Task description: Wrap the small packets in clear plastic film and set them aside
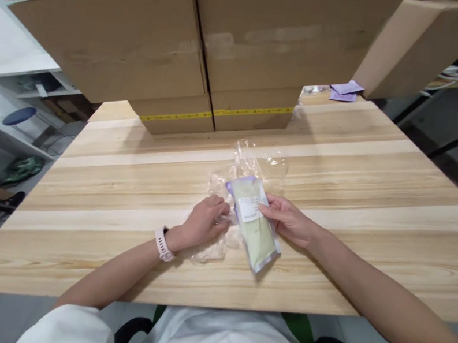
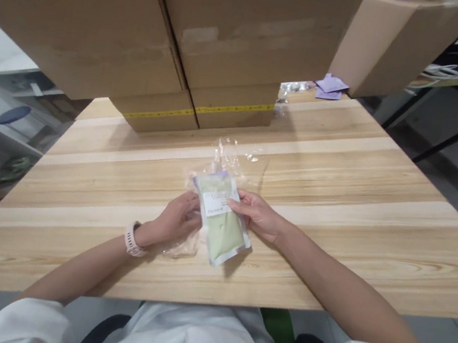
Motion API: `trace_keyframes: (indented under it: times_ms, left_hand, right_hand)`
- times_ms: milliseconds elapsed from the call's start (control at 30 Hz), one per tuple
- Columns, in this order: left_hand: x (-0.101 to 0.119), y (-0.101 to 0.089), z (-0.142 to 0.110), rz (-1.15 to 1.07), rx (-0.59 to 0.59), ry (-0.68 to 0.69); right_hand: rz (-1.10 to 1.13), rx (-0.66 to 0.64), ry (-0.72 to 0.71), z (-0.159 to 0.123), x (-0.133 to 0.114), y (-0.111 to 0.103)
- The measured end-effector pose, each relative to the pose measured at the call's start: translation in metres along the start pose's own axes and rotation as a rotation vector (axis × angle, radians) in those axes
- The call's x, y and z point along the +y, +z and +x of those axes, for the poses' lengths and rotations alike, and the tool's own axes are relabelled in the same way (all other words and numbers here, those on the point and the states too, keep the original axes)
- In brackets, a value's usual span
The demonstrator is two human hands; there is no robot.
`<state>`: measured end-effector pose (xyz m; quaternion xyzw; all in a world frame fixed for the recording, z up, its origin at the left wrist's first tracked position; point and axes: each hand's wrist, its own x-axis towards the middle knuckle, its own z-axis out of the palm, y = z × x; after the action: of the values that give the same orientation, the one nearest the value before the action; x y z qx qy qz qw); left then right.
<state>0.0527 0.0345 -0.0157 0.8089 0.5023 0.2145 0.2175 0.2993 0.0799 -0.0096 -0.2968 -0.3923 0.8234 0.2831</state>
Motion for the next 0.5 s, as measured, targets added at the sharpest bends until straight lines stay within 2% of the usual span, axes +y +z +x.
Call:
trace_keyframes:
  times_ms: [67, 100, 167, 200, 267, 333, 400, 500]
  left_hand:
    - [-0.006, -0.011, 0.003, -0.023, 0.155, -0.072]
    - [-0.01, -0.018, 0.005, -0.012, 0.25, -0.089]
    - [-0.014, -0.033, 0.01, 0.057, 0.404, -0.071]
    - [-0.015, -0.04, 0.015, 0.116, 0.437, -0.039]
    - [-0.016, -0.05, 0.026, 0.27, 0.413, 0.026]
    - [-0.019, -0.057, 0.038, 0.437, 0.336, 0.055]
    - [-0.028, -0.066, 0.047, 0.571, 0.279, 0.028]
    - [-0.062, -0.093, 0.044, 0.68, 0.28, -0.103]
  right_hand:
    - [-0.026, 0.185, -0.103, -0.003, -0.017, -0.026]
    - [-0.059, 0.339, -0.171, -0.004, -0.028, -0.043]
    - [-0.165, 0.73, -0.304, -0.001, -0.052, -0.083]
    - [-0.235, 0.95, -0.347, 0.001, -0.064, -0.104]
    - [-0.297, 1.221, -0.398, 0.008, -0.085, -0.145]
    - [-0.355, 1.388, -0.425, 0.016, -0.102, -0.179]
    - [-0.431, 1.492, -0.431, 0.025, -0.113, -0.203]
    - [-0.549, 1.556, -0.419, 0.041, -0.123, -0.223]
